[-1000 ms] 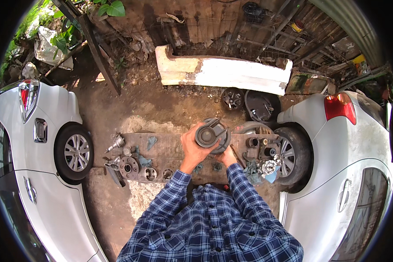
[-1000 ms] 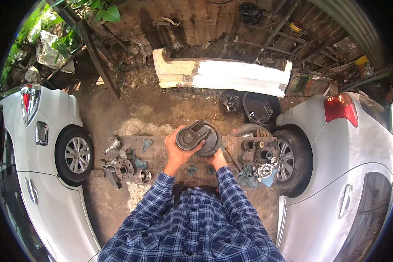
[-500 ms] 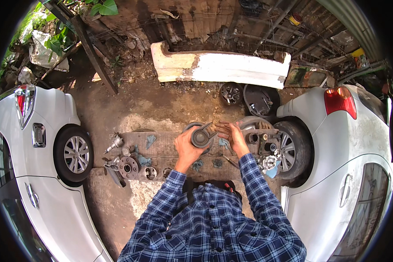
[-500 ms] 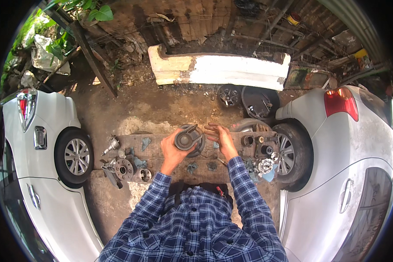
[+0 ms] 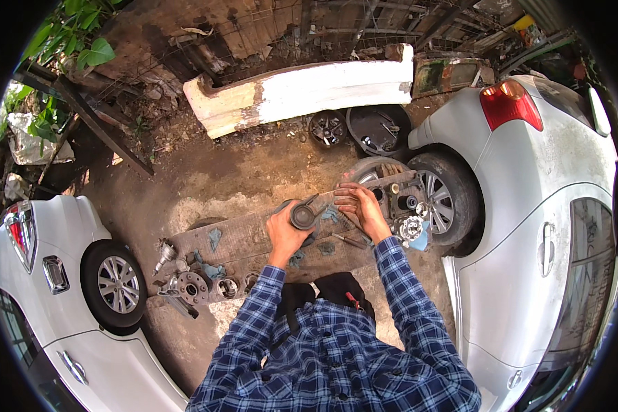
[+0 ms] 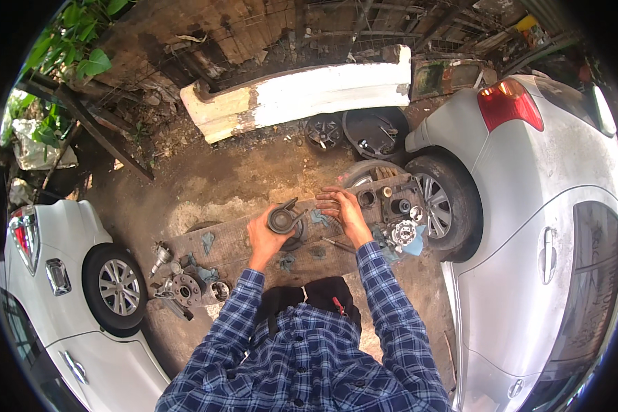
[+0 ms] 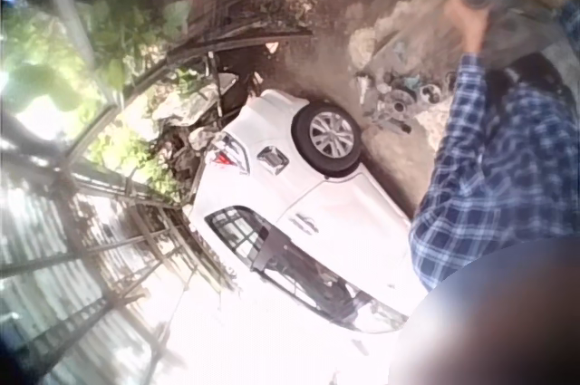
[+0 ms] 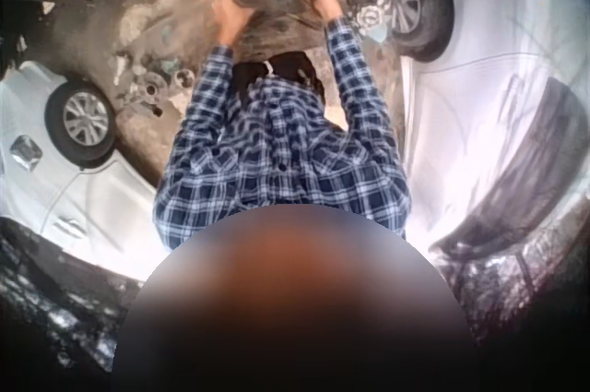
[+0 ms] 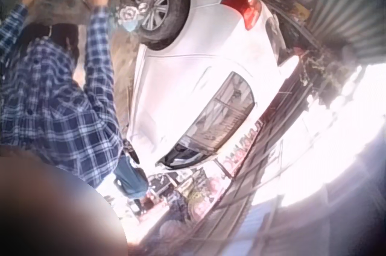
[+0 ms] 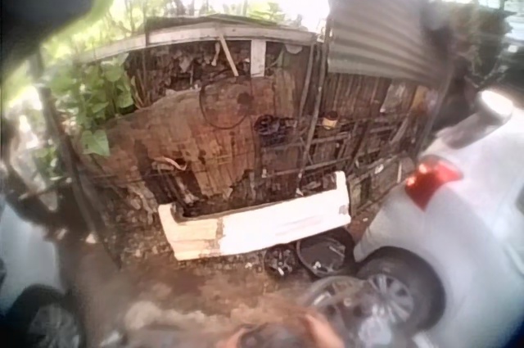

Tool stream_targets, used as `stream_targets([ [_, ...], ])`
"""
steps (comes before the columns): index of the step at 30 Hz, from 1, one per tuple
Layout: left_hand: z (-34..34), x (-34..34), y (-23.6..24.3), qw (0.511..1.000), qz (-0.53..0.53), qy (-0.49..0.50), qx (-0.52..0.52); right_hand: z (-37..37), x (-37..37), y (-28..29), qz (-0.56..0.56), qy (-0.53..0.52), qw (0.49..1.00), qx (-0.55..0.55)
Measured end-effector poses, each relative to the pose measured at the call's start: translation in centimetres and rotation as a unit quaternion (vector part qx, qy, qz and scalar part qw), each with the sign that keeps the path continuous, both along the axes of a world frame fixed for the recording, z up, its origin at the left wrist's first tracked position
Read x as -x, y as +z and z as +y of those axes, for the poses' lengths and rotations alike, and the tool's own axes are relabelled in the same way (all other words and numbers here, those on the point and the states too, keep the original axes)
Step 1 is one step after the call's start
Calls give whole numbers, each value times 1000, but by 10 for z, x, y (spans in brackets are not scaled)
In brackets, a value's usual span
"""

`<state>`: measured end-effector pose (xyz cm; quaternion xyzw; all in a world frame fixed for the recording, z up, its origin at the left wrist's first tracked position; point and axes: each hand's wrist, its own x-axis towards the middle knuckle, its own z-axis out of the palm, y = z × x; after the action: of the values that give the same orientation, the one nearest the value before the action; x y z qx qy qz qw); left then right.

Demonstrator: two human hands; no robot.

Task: The person cleans and assembles a car shock absorber and brake assembly on a wooden workbench. They use a wire brush to scrub the shock absorber body, then fit a rubber boot onto the shaft and attach the brake assembly to the top. The person handles the components by hand and with the brush, placing them on the bench between steps.

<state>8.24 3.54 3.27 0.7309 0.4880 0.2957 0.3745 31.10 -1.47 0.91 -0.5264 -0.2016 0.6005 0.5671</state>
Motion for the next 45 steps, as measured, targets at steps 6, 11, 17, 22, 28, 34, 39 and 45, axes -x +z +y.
stream_targets([
  [6,8,-36,-6,1000,9,-29,-10,-30,-26,-58,-30,-29,998,57],
  [11,12,-60,-18,995,60,-57,-57,-39,-42,-135,-180,-11,980,85],
  [17,12,-87,-34,989,94,-71,-84,-54,-48,-211,-396,49,903,159],
  [22,9,-93,-34,989,101,-83,-75,-65,-42,-228,-488,182,818,242],
  [28,9,-85,-31,989,102,-81,-62,-65,-45,-221,-502,173,821,208],
  [34,10,-64,-23,993,104,-57,-24,-54,-53,-170,-444,105,882,120],
  [39,11,-33,-11,993,87,-14,-83,-30,-50,-88,-457,37,886,-74],
  [45,19,5,-10,995,90,28,17,-4,-10,19,-451,78,875,-161],
])
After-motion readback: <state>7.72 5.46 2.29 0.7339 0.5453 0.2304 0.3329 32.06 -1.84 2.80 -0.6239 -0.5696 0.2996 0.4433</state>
